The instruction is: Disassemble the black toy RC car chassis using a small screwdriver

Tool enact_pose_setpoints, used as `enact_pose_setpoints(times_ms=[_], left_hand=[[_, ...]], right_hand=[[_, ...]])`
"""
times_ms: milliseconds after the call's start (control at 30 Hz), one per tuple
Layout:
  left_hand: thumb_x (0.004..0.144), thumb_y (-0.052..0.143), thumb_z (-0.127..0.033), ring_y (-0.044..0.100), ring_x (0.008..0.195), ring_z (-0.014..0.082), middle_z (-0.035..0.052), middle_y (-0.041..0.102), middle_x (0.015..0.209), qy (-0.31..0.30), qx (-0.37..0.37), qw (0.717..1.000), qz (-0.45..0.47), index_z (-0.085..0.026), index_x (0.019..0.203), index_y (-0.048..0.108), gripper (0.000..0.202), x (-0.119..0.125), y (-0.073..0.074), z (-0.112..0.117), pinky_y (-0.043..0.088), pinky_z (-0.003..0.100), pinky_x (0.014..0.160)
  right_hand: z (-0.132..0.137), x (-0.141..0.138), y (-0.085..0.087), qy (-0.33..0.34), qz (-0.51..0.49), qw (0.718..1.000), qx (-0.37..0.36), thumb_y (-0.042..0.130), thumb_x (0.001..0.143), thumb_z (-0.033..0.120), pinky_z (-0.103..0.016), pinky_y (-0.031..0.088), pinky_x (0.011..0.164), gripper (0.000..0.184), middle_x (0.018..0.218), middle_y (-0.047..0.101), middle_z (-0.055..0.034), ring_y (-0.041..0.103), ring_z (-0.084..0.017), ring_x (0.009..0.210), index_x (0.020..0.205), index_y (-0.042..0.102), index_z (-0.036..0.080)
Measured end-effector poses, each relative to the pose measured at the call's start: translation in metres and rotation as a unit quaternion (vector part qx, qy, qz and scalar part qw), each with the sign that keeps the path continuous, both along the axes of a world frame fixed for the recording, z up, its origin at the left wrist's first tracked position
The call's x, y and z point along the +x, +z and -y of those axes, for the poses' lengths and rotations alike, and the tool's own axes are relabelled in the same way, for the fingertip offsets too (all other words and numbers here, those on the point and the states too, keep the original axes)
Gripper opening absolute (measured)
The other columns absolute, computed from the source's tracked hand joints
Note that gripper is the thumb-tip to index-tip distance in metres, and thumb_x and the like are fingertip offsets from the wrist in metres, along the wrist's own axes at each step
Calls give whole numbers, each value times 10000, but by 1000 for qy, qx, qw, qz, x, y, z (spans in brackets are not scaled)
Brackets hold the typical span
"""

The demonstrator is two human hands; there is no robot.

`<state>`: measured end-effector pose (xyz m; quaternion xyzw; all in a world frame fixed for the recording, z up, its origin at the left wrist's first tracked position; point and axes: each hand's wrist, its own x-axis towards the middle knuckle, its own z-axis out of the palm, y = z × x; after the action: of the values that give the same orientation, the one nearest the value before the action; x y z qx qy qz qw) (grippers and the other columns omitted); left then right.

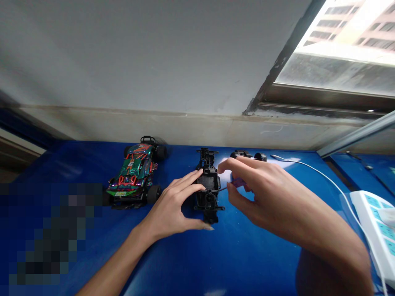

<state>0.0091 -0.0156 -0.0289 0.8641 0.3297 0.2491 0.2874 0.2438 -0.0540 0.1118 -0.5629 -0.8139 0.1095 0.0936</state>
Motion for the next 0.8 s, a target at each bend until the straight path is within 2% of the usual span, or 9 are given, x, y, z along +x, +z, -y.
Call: enact_pose_setpoints(times_ms=[300,500,667,800], left_hand=[[692,912,-690,437,1564,431,191,458,1685,-5,8,1000,13,-263,1339,638,822,0,-5,0,443,692,1218],[683,908,-707,436,1564,432,195,475,1674,-8,3,1000,15,-253,1334,646,835,1,-4,-1,436,682,1228],[681,921,-682,428,1572,420,175,460,1688,-7,-2,1000,16,-260,1347,651,834,-1,-4,0,434,664,1237],[669,923,-695,423,1575,420,177,455,1690,-9,-9,1000,12,-259,1368,653,866,-1,-3,0,408,668,1254]], right_hand=[[-4,-10,-2,7,26,999,-21,521,930,91,-325,260,615,160,904,637,14,532,-134,699,980,552,239],[-2,-10,-4,21,34,999,-4,509,948,77,-334,236,604,175,967,651,-6,548,-139,715,1001,566,233],[-3,-10,-5,14,42,999,-4,528,952,86,-329,241,600,161,938,656,-7,570,-145,717,995,575,234],[-4,-13,-8,14,59,998,14,531,1026,173,-324,228,573,83,886,672,-9,573,-153,666,993,566,240]])
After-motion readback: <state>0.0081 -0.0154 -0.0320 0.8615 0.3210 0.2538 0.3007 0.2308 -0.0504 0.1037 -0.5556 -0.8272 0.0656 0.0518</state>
